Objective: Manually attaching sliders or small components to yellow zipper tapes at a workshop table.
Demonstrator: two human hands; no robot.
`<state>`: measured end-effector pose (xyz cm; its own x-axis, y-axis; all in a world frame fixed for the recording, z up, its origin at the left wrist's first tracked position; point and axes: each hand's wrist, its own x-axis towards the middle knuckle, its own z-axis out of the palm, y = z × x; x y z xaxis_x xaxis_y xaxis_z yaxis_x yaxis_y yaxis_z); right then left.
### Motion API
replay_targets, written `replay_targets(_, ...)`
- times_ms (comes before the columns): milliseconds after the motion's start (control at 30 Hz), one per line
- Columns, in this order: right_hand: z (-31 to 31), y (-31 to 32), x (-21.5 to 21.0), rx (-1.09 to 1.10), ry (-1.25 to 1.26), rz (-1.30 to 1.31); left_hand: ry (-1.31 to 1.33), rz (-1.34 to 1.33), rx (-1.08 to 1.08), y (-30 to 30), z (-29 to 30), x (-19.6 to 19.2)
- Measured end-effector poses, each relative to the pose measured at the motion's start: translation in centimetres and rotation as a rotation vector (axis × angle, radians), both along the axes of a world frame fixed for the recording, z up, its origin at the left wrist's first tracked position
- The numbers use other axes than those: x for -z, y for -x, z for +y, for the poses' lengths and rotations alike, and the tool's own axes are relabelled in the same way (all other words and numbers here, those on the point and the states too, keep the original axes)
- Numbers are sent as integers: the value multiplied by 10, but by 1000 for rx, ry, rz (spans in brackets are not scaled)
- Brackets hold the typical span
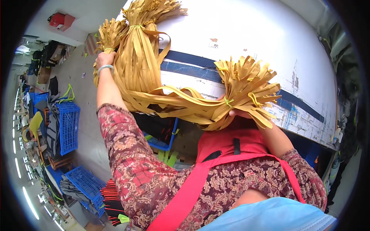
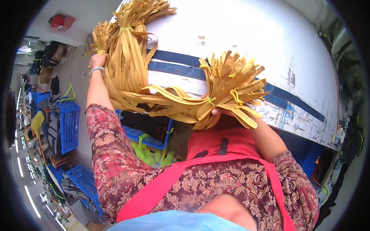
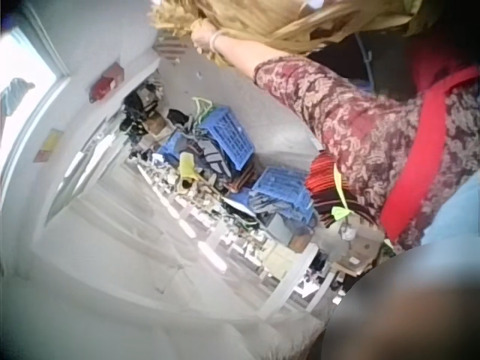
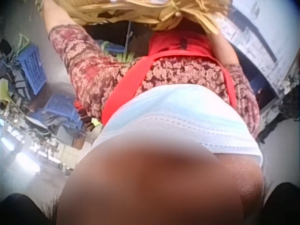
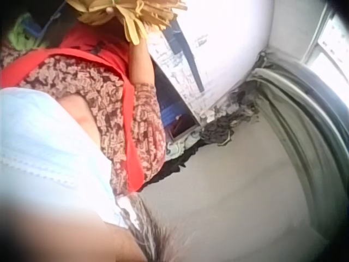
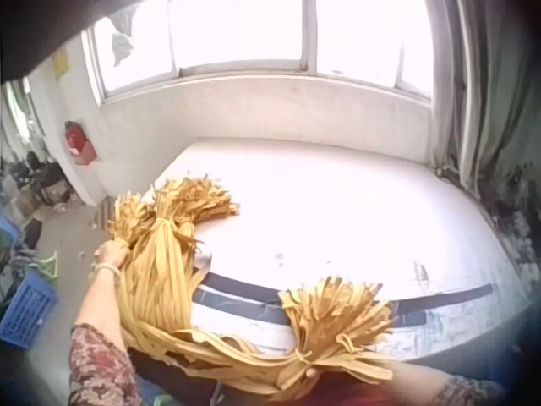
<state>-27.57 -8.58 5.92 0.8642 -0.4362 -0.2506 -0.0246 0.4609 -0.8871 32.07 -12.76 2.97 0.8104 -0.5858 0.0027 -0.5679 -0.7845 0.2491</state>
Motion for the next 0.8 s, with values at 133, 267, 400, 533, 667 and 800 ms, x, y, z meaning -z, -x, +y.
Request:
replay_targets(133,9,4,12,53,121,-69,317,82,2,-19,63,-19)
replay_targets(267,4,-4,-3,7,129,-32,818,166,-54,-28,158,-49)
replay_targets(400,0,9,18,-81,212,19,1314,156,20,29,203,-100)
replay_targets(533,47,9,-42,10,4,-119,1269,118,-215,19,282,-184)
replay_targets(667,45,44,-109,38,288,-312,1476,221,63,32,308,-245)
replay_targets(800,16,67,-184,256,274,-784,1430,222,24,58,262,-257)
